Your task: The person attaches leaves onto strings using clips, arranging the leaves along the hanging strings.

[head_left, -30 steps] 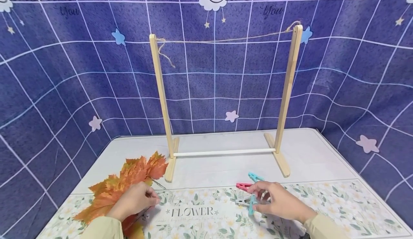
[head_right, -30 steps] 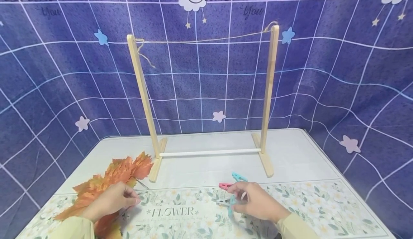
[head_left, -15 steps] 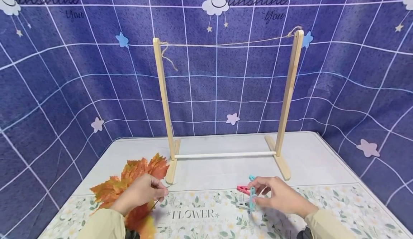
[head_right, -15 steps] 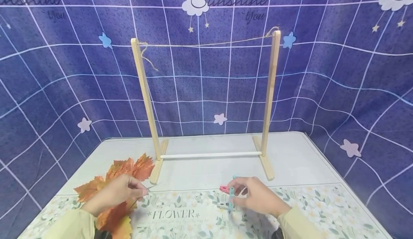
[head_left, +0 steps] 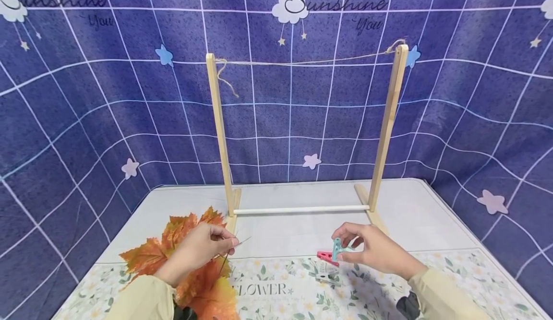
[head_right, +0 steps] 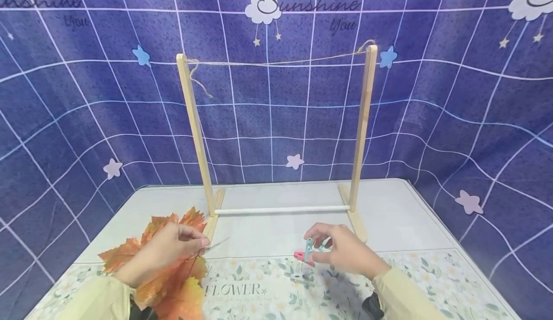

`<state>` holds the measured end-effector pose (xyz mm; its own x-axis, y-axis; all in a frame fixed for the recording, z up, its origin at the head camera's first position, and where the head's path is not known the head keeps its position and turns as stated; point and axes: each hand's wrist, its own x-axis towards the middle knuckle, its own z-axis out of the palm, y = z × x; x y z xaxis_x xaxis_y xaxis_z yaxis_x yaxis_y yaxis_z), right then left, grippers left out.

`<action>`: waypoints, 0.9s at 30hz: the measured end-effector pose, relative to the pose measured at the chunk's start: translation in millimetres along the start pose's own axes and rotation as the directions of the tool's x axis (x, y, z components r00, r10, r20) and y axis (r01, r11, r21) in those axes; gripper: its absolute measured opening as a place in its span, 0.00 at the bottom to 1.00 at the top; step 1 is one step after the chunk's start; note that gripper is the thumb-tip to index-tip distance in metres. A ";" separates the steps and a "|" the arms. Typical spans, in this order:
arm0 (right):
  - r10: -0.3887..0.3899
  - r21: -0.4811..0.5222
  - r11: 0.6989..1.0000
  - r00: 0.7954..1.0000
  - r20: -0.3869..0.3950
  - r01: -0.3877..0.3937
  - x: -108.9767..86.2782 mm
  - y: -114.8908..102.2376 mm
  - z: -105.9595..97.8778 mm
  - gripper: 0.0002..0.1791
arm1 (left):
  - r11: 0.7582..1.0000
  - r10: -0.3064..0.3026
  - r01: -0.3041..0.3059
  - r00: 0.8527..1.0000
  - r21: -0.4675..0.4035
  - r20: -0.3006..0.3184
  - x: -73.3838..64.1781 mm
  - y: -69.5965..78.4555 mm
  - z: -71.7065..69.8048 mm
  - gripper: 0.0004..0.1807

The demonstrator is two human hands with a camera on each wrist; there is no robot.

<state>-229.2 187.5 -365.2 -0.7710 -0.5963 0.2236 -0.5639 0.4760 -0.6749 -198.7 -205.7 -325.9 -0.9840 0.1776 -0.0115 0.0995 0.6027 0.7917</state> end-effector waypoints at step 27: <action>-0.053 -0.046 0.998 0.995 -0.082 0.049 19.2 -22.7 -26.8 0.19 | 0.914 0.179 -0.108 0.973 0.392 -0.149 0.9 73.3 8.3 0.04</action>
<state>-239.2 182.5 -326.8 -0.7619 -0.5653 0.3162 -0.6141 0.4752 -0.6301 -191.0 -154.9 -273.0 -0.9612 0.1645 0.2216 0.2551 0.8362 0.4855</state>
